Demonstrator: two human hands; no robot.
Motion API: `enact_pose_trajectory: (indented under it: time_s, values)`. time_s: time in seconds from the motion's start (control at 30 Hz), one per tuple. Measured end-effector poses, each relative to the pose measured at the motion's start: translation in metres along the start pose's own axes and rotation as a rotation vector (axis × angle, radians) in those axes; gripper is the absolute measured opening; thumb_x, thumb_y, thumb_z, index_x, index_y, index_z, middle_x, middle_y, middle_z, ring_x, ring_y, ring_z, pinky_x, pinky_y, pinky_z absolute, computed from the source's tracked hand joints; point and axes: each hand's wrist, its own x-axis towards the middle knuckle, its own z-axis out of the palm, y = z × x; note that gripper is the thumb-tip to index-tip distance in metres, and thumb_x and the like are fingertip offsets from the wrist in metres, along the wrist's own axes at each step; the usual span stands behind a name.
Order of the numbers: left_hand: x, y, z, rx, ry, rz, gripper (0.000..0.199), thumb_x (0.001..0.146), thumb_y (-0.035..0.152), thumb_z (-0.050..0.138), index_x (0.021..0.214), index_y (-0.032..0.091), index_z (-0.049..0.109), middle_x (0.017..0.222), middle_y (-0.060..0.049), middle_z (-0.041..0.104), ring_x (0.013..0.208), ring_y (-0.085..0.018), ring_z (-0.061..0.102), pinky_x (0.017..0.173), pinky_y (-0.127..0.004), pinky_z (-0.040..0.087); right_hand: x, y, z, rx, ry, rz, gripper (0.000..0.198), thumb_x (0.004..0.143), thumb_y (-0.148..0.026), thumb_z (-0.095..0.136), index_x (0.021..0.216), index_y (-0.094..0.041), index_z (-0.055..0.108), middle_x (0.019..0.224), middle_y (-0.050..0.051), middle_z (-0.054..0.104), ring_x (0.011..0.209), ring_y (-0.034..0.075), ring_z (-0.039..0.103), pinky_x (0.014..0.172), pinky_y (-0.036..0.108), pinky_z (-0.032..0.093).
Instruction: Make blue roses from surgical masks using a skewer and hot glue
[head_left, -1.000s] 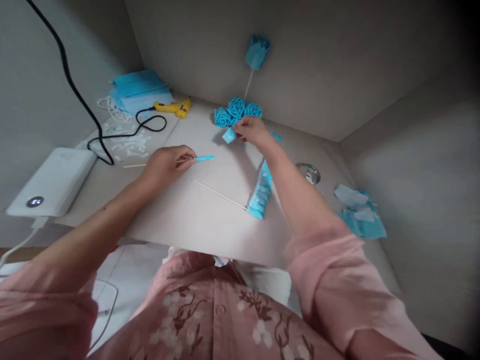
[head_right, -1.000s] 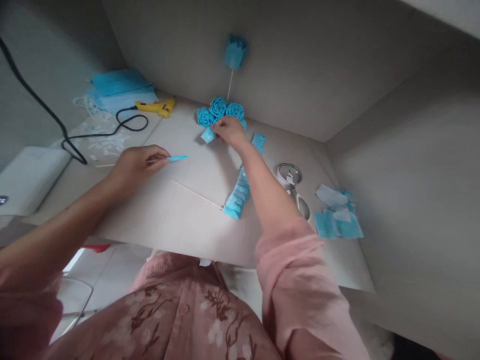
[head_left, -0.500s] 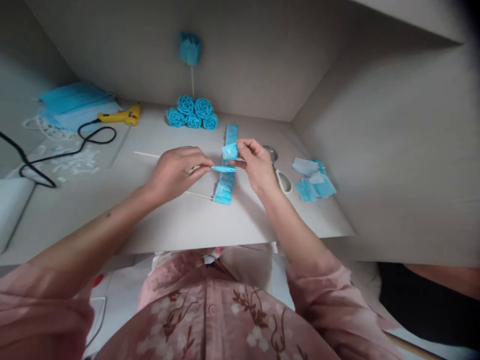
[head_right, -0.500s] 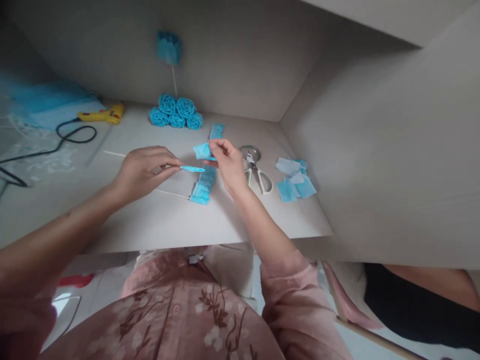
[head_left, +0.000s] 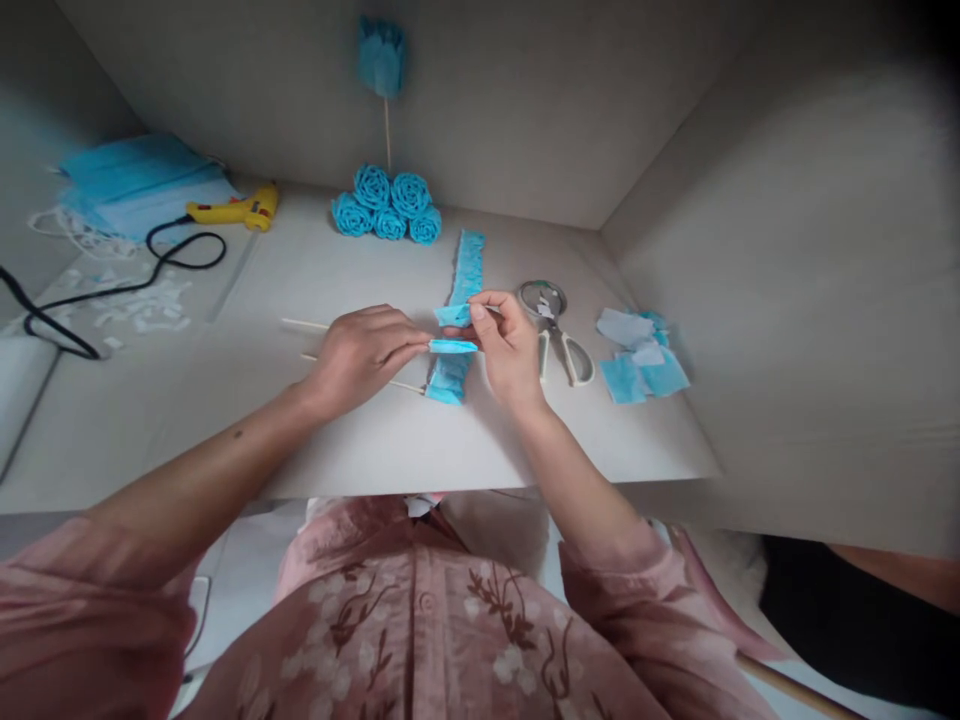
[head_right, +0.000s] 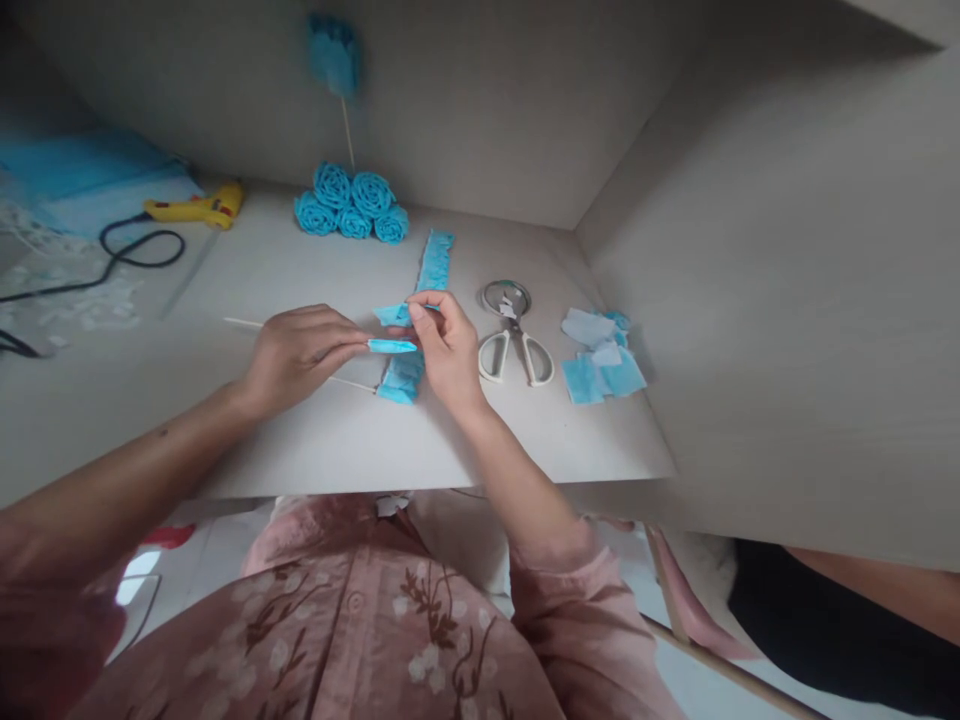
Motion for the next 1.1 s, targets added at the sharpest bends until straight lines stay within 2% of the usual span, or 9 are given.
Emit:
enact_pose_trajectory:
  time_s: [0.17,0.37,0.63,0.8,1.1]
  values:
    - [0.0003,0.0019,0.0001,0.003,0.018,-0.040,0.032,0.107,0.042,0.055,0.093,0.023,0.077,0.088,-0.005,0.079,0.081,-0.019,0.071,0.077,-0.030,0.050,-0.0008,0.0008,-0.0012,-0.040,0.027,-0.041,0.040,0.092,-0.067,0.065,0.100,-0.028,0.060,0.077,-0.003,0.062,0.072,0.016,0.066,0.076,0.033,0.058]
    - [0.0005,0.0045,-0.0004,-0.013,-0.015,-0.148,0.033,0.105,0.044,0.055,0.088,0.024,0.075,0.084,-0.003,0.077,0.076,-0.018,0.069,0.075,-0.031,0.050,-0.0031,0.0016,0.0007,-0.077,0.004,-0.058,0.037,0.095,-0.064,0.063,0.101,-0.028,0.061,0.081,-0.002,0.063,0.075,0.016,0.065,0.078,0.032,0.057]
    - [-0.0008,0.0014,0.0000,0.000,0.011,-0.121,0.034,0.105,0.044,0.055,0.085,0.024,0.073,0.085,-0.004,0.077,0.080,-0.020,0.069,0.079,-0.033,0.052,-0.0027,-0.0010,0.0005,-0.058,0.030,-0.096,0.033,0.094,-0.061,0.066,0.099,-0.028,0.064,0.083,-0.001,0.063,0.076,0.016,0.064,0.079,0.032,0.057]
    - [-0.0012,0.0013,0.0004,-0.007,-0.018,-0.120,0.035,0.106,0.046,0.053,0.088,0.025,0.074,0.087,-0.004,0.077,0.082,-0.020,0.069,0.080,-0.034,0.052,-0.0026,-0.0003,0.0028,-0.030,0.029,-0.084,0.038,0.091,-0.065,0.067,0.097,-0.028,0.064,0.086,-0.001,0.066,0.079,0.016,0.065,0.078,0.032,0.057]
    - [-0.0017,-0.0001,0.0010,0.005,-0.011,-0.152,0.035,0.106,0.048,0.052,0.088,0.026,0.073,0.088,-0.004,0.077,0.081,-0.020,0.069,0.081,-0.034,0.053,-0.0040,-0.0024,0.0038,-0.050,0.041,-0.096,0.035,0.091,-0.062,0.069,0.096,-0.028,0.066,0.086,0.000,0.066,0.080,0.016,0.064,0.078,0.031,0.057]
